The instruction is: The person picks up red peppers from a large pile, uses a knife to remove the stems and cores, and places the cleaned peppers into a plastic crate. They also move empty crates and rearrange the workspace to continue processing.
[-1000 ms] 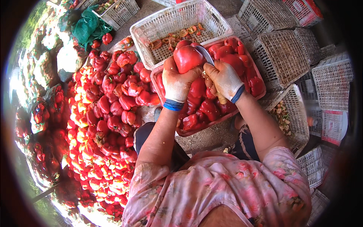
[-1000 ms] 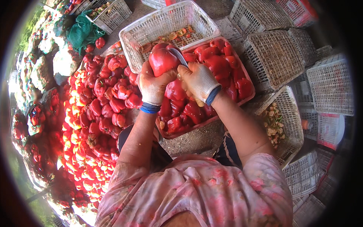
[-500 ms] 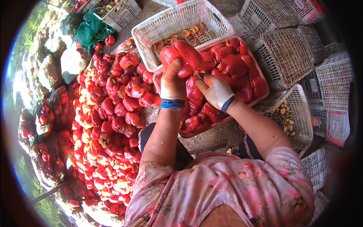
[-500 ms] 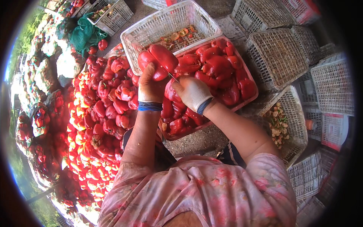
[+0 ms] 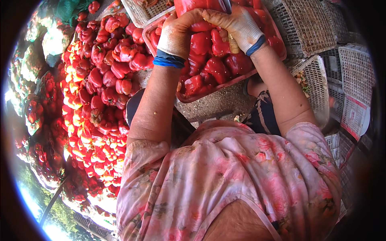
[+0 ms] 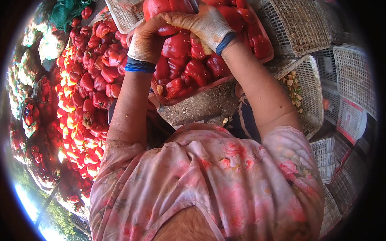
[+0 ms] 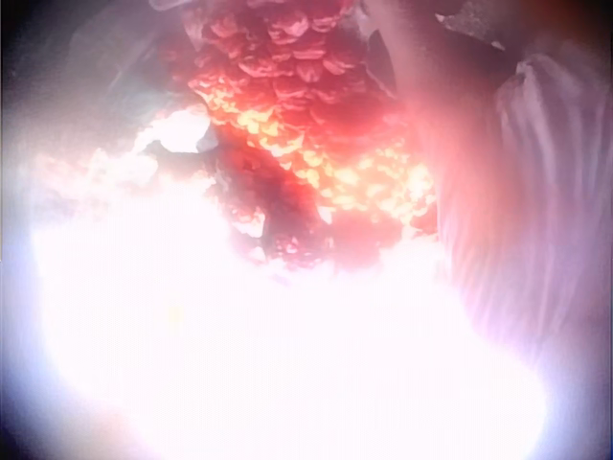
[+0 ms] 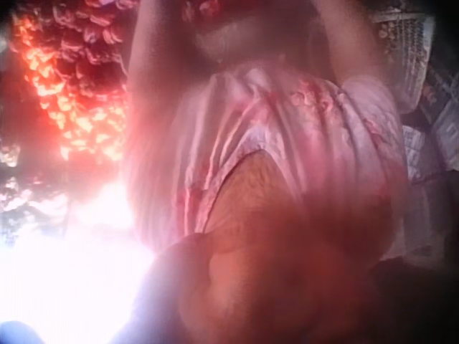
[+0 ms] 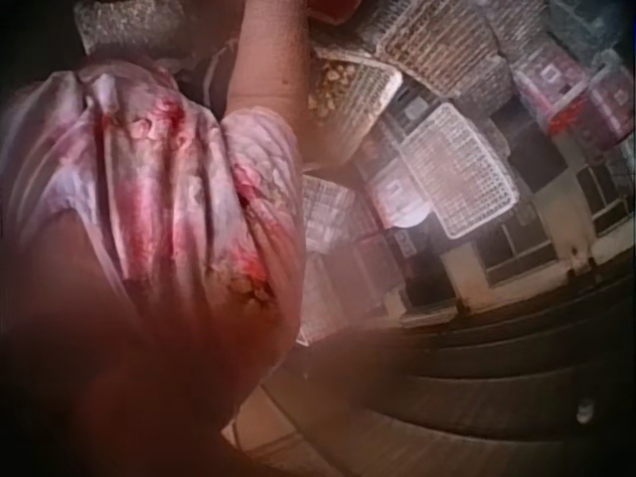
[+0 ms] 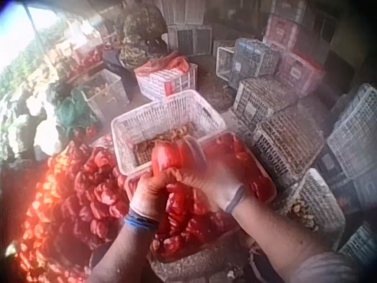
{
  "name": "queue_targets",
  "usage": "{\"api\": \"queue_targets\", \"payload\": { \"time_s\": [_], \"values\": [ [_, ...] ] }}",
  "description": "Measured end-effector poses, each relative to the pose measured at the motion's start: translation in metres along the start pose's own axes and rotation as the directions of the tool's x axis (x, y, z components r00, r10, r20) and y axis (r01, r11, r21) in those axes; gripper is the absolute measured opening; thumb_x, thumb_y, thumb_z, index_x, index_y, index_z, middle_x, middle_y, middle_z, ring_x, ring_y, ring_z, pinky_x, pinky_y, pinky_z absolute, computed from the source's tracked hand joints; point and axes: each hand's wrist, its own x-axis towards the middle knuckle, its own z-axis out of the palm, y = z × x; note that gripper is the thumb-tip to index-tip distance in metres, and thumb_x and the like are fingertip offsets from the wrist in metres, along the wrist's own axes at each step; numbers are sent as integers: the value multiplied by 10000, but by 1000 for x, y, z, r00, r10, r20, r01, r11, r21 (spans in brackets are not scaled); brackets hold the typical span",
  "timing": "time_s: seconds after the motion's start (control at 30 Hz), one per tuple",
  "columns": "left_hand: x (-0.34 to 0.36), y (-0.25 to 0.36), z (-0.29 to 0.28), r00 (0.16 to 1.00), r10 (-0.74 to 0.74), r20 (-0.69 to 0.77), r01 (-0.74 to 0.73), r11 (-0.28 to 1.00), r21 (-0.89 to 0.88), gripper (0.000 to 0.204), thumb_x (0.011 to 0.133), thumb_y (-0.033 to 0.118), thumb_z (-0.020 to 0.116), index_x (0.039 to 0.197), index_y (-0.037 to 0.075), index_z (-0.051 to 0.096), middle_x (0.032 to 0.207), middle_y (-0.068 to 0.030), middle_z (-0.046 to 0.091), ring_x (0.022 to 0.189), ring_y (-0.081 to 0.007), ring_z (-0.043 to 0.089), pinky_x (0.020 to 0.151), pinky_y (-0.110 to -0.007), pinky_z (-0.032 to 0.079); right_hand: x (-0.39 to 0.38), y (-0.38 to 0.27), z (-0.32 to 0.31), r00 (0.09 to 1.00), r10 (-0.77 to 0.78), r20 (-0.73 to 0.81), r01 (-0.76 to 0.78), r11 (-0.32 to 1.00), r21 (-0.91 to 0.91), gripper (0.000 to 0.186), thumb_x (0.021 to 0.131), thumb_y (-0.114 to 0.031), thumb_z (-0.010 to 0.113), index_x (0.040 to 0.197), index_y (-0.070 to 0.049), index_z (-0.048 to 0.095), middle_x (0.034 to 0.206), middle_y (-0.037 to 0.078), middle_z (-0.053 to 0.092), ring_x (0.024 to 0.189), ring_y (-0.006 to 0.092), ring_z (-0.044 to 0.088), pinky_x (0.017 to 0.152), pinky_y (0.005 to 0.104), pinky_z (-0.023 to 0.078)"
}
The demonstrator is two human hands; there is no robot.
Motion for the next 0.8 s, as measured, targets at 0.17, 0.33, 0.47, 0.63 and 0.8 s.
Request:
{"api": "queue_targets", "payload": {
  "time_s": [0.17, 0.33, 0.47, 0.63, 0.8],
  "values": [
    [4, 39, 21, 958, -281, -48, 240, 886, -396, 382, 896, 173, 665, 1220, -17, 599, 1117, -88, 671, 1001, -181, 653, 922, -317, 520, -15, 13, 6, 982, 106, 154, -187, 530, 827, 470, 823, -71, 763, 1258, -43, 586, 1165, 48, 633, 1027, 140, 611, 843, 291, 539],
    [-1, 27, 12, 948, -315, -50, 280, 896, -345, 306, 850, 140, 694, 1099, -36, 664, 1001, -76, 700, 914, -168, 665, 860, -290, 523, -15, 39, 14, 970, 39, 242, -217, 596, 773, 303, 860, -214, 715, 1101, -37, 671, 959, 104, 684, 825, 201, 652, 711, 325, 529],
    [-2, 47, 19, 948, -318, 30, 302, 861, -409, 357, 775, 94, 726, 1108, -21, 667, 1012, -81, 709, 926, -199, 677, 888, -313, 530, -32, 0, -6, 903, 354, 244, -407, 522, 749, 328, 768, -301, 761, 866, 5, 696, 644, 84, 649, 367, 147, 535, 330, 270, 432],
    [-5, 45, 8, 937, -306, 167, 336, 666, -666, 484, 758, 43, 701, 1220, -37, 583, 1093, -131, 676, 984, -283, 680, 933, -413, 549, -36, 9, -16, 871, 287, 399, -486, 379, 788, 325, 737, -253, 723, 916, 16, 688, 630, 77, 631, 368, 142, 501, 325, 275, 399],
    [-5, 44, 8, 935, -283, 213, 341, 551, -762, 510, 758, 38, 701, 1247, -37, 575, 1155, -144, 659, 1059, -292, 654, 982, -420, 523, -38, 25, -16, 848, 187, 497, -529, 239, 814, 365, 711, -301, 714, 898, 12, 682, 590, 86, 611, 390, 159, 527, 322, 298, 413]
  ]
}}
